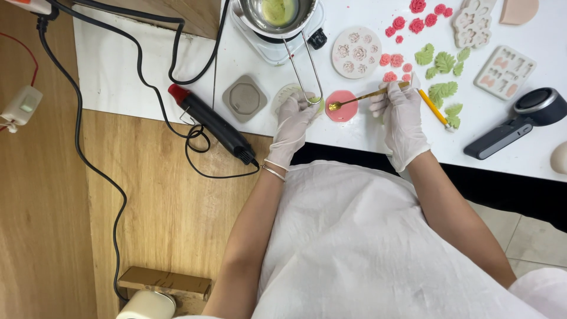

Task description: Preparing and arranging small wax leaves and roses for candle decoration.

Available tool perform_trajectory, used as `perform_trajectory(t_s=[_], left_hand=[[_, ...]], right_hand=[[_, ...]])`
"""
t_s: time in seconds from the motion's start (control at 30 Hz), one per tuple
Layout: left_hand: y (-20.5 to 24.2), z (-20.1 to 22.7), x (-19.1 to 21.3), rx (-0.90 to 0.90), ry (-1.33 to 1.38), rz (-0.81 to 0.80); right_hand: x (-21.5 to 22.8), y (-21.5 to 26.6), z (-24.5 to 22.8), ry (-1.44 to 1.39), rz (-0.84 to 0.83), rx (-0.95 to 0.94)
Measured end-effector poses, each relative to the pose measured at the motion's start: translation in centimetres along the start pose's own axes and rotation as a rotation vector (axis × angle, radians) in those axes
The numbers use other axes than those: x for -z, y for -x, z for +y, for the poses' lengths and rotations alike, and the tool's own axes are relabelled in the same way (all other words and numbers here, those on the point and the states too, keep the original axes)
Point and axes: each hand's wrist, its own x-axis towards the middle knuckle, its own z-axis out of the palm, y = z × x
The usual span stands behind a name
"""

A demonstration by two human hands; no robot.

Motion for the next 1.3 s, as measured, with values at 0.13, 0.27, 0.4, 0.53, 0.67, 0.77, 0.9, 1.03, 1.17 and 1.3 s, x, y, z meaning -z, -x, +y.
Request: perform_trajectory(t_s=[0.13, 0.27, 0.4, 0.53, 0.67, 0.77, 0.9, 1.03, 1.17, 1.3], left_hand=[[0.2, 0.1, 0.2, 0.028, 0.081, 0.008], [0.2, -0.5, 0.2, 0.014, 0.115, -0.026], [-0.1, -0.7, 0.0, 0.004, 0.092, -0.032], [-0.2, -0.9, -0.2, -0.013, 0.107, -0.05], [0.1, -0.5, -0.3, -0.011, 0.085, -0.047], [-0.1, -0.9, -0.3, -0.008, 0.084, -0.037], [-0.2, -1.1, -0.2, -0.012, 0.1, -0.035], [0.0, -0.6, -0.3, -0.006, 0.11, -0.043], [-0.1, -0.9, -0.3, -0.012, 0.099, -0.039], [-0.4, -1.4, -0.3, -0.033, 0.106, -0.04]], right_hand=[[-0.1, -0.1, 0.9, 0.008, 0.017, -0.004], [-0.3, -0.1, 1.1, 0.037, 0.042, 0.019], [-0.4, -0.2, 1.4, 0.058, 0.035, 0.043], [-1.0, 0.3, 1.0, 0.097, 0.04, 0.069], [-1.7, 0.9, 0.4, 0.105, 0.011, 0.115], [-2.1, 1.3, 0.2, 0.145, -0.004, 0.145], [-3.1, 2.2, -0.2, 0.248, 0.015, 0.176], [-4.8, 3.5, -1.3, 0.315, 0.021, 0.21], [-5.4, 4.3, -1.9, 0.427, 0.011, 0.271], [-5.0, 4.5, -3.4, 0.257, 0.056, 0.237]])
